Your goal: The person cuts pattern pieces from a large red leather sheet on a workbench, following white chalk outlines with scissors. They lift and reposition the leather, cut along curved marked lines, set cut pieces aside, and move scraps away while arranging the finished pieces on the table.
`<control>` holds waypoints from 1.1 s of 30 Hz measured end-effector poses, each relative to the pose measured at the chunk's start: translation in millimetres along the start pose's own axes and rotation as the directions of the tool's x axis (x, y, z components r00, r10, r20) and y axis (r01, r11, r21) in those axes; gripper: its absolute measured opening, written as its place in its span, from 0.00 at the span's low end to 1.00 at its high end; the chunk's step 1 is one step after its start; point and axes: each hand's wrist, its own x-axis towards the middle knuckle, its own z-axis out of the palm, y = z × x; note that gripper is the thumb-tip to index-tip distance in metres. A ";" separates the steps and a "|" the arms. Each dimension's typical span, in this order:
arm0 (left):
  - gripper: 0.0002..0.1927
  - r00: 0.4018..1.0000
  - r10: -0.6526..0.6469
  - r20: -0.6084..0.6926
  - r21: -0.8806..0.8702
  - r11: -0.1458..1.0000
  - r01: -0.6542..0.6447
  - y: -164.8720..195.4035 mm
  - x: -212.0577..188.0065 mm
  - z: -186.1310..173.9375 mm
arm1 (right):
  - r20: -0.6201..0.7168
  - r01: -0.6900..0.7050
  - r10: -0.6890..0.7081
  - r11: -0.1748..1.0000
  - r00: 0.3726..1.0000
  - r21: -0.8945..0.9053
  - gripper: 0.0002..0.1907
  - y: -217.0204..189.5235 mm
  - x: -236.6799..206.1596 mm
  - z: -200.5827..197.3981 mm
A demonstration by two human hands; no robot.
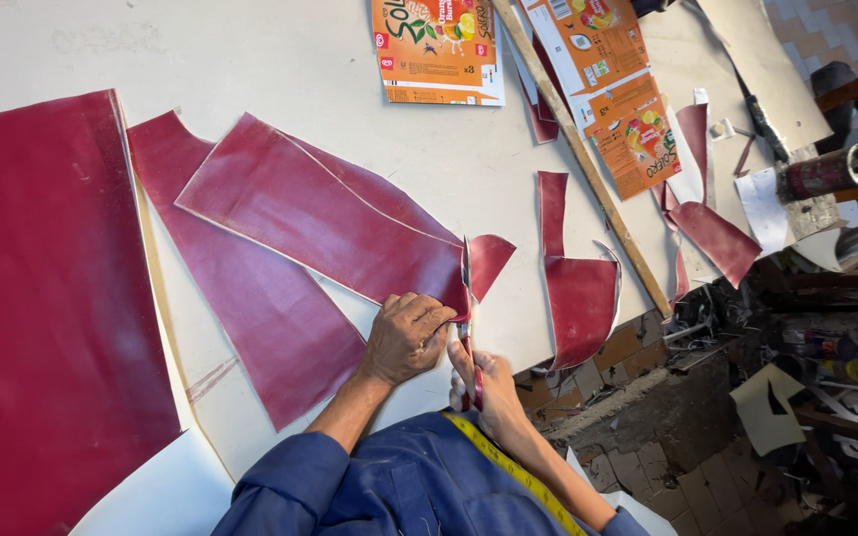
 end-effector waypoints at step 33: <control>0.07 0.995 -0.056 0.077 0.179 0.983 0.041 14.6 -43.0 -25.4 | 0.290 0.004 0.231 0.776 0.929 -0.630 0.33 -14.4 -17.2 -171.8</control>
